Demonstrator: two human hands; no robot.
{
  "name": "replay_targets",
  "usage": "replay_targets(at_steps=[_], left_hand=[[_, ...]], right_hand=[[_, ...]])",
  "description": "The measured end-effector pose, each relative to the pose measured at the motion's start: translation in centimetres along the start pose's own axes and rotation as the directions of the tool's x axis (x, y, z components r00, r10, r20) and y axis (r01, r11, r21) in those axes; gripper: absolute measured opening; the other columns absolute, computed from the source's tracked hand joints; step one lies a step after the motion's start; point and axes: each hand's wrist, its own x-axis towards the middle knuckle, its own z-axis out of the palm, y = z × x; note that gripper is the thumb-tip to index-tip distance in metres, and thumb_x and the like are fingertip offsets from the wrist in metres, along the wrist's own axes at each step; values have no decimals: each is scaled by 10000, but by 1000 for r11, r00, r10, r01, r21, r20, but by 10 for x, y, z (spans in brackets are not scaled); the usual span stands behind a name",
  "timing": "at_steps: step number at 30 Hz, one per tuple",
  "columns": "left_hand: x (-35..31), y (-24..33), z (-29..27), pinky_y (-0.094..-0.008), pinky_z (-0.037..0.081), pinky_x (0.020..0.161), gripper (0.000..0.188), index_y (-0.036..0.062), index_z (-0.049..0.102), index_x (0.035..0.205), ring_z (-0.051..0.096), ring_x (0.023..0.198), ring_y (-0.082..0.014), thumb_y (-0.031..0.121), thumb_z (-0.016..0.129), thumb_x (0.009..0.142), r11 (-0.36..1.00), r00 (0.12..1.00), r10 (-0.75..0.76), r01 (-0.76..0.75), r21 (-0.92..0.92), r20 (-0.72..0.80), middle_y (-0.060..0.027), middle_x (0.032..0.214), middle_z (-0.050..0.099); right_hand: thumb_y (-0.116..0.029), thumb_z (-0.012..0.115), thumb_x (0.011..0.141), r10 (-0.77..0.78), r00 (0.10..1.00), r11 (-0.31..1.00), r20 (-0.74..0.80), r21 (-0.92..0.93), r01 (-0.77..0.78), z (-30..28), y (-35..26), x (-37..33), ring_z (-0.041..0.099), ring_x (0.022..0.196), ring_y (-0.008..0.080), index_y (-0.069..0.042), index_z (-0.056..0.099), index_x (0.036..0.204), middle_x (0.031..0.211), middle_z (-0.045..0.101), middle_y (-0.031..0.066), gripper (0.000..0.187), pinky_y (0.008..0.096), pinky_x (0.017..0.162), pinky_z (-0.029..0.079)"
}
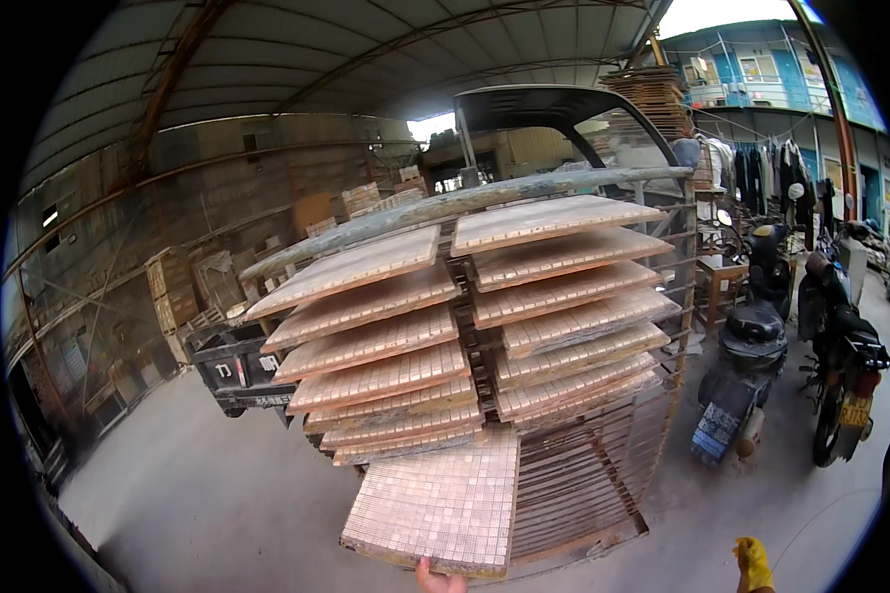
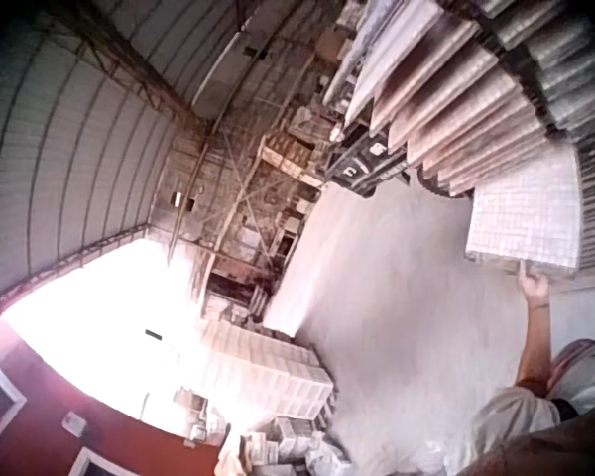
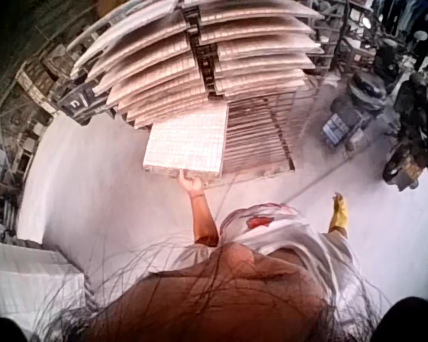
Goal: The person repeatedly scoops a white substance from a container and spreads it over the surface of small square tile sheets using a gloved hand. After treating each sheet, the person places it onto a vertical drying rack.
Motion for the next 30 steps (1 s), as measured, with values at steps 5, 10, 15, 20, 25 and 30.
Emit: replay_targets(at_steps=[5,10,15,20,25,30], left_hand=[[30,-16,27,-347,431,808,251,79,572,1004,518,942,-194,277,523,857,990,991,-49,64,-123,123,-60,1008,588],[64,-30,62,-460,299,1006,580,30,407,1269,413,1157,-294,283,575,774,969,927,145,-63,-239,345,-107,1251,464],[82,-44,112,-433,231,1022,679,46,348,1292,381,1147,-247,318,632,739,979,973,75,-30,-204,220,-75,1287,391],[121,-47,121,-373,318,967,557,62,445,1184,444,1064,-227,306,667,735,973,985,51,-12,-231,166,-57,1175,482],[121,-41,122,-302,378,784,324,130,536,993,469,983,-153,249,679,728,968,966,55,10,-250,252,-12,1117,498],[123,-53,129,-364,360,911,334,93,532,1030,484,963,-202,255,665,770,939,950,83,28,-344,303,-28,1043,537]], right_hand=[[-132,463,855,-14,982,997,-190,-72,1,-18,33,-8,541,505,154,-2,588,884,622,604,112,183,254,489,451],[-140,452,838,-69,942,974,-328,-226,-7,-24,15,-35,539,504,161,-4,589,861,618,603,115,194,263,491,447],[-160,453,842,89,954,981,-287,-142,-134,-33,40,-52,543,543,164,-7,588,884,656,603,117,208,267,522,448],[-180,455,845,104,973,978,-206,-158,-138,-20,36,-54,547,582,167,-10,588,907,694,604,118,224,271,553,450],[-200,456,849,122,988,971,-93,-194,-138,-5,24,-48,551,621,171,-13,588,929,732,604,120,242,275,584,452],[-220,457,852,146,989,966,28,-219,-136,11,6,-31,555,660,174,-16,587,952,770,604,122,261,279,615,454]])
